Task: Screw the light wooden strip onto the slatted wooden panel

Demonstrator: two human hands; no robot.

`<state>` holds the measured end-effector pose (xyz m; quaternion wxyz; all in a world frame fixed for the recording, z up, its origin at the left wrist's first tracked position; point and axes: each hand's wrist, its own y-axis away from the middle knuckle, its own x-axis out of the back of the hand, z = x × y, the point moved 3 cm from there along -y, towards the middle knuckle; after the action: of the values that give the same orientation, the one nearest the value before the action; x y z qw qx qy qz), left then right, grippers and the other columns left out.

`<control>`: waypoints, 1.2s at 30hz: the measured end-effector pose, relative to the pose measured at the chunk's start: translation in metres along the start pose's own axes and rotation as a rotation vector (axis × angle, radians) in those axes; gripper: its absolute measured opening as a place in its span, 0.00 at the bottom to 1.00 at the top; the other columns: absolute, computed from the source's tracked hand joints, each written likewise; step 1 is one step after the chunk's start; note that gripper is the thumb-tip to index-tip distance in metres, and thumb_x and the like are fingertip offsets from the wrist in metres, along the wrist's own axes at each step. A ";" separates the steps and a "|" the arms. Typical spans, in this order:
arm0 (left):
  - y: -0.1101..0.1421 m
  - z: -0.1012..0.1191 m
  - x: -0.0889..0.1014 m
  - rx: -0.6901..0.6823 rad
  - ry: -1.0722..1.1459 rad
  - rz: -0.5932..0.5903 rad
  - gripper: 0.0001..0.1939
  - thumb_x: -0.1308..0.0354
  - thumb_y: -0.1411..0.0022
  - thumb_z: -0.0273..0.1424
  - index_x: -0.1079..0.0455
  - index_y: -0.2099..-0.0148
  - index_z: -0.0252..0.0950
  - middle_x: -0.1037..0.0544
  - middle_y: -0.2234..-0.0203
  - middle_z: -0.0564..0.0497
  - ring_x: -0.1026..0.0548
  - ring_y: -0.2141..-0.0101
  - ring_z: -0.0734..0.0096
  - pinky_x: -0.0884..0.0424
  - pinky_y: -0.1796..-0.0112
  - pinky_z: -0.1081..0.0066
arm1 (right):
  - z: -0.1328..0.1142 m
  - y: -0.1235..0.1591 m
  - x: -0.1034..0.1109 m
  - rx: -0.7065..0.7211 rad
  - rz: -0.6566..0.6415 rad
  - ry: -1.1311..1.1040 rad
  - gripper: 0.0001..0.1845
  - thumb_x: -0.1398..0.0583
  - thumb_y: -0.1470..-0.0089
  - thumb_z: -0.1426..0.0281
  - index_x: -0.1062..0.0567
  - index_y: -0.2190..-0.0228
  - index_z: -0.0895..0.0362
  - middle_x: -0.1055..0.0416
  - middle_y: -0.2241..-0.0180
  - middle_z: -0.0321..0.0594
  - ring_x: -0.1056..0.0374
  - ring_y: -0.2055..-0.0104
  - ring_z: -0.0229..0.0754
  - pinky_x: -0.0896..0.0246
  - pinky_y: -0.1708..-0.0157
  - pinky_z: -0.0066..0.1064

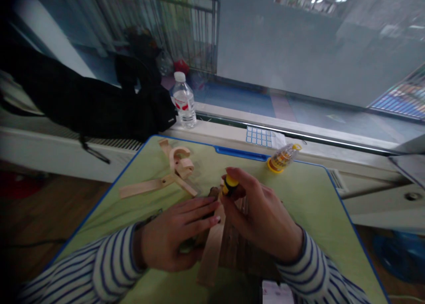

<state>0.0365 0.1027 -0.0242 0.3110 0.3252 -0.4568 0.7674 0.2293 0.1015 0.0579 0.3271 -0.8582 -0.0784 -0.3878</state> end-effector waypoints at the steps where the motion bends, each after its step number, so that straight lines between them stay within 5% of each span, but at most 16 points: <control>1: 0.000 0.000 0.000 0.000 -0.003 -0.002 0.30 0.43 0.47 0.36 0.38 0.43 0.32 0.32 0.43 0.37 0.36 0.41 0.54 0.34 0.45 0.56 | -0.001 0.000 0.000 -0.002 -0.019 -0.007 0.33 0.41 0.45 0.76 0.47 0.42 0.54 0.25 0.57 0.46 0.26 0.57 0.44 0.27 0.64 0.31; 12: 0.000 0.000 0.001 0.005 -0.012 -0.022 0.30 0.44 0.47 0.36 0.38 0.42 0.32 0.33 0.43 0.37 0.37 0.41 0.54 0.35 0.45 0.56 | 0.002 0.002 -0.001 -0.018 0.069 0.035 0.29 0.41 0.44 0.73 0.44 0.43 0.53 0.24 0.67 0.37 0.25 0.68 0.39 0.28 0.70 0.26; 19: 0.001 -0.001 -0.001 0.007 0.000 -0.007 0.30 0.43 0.47 0.35 0.39 0.42 0.33 0.33 0.43 0.38 0.37 0.41 0.55 0.35 0.45 0.57 | 0.009 0.005 -0.006 -0.077 0.064 -0.142 0.32 0.40 0.45 0.75 0.47 0.44 0.49 0.26 0.55 0.43 0.25 0.60 0.41 0.27 0.61 0.36; 28: 0.002 -0.001 -0.002 0.020 0.007 -0.015 0.31 0.43 0.46 0.36 0.41 0.41 0.34 0.34 0.42 0.37 0.38 0.40 0.54 0.37 0.44 0.55 | -0.003 0.000 -0.002 0.042 -0.053 -0.023 0.30 0.42 0.44 0.77 0.44 0.43 0.53 0.27 0.54 0.46 0.28 0.54 0.44 0.28 0.59 0.34; 36: 0.001 0.000 -0.001 0.029 0.014 -0.032 0.32 0.43 0.47 0.36 0.41 0.40 0.35 0.34 0.42 0.38 0.37 0.41 0.53 0.36 0.44 0.55 | 0.000 0.000 -0.001 0.034 0.002 0.020 0.28 0.42 0.44 0.75 0.42 0.43 0.52 0.25 0.58 0.43 0.25 0.60 0.42 0.27 0.65 0.31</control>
<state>0.0361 0.1019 -0.0257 0.3217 0.3314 -0.4380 0.7712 0.2285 0.1018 0.0570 0.3428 -0.8486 -0.0810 -0.3946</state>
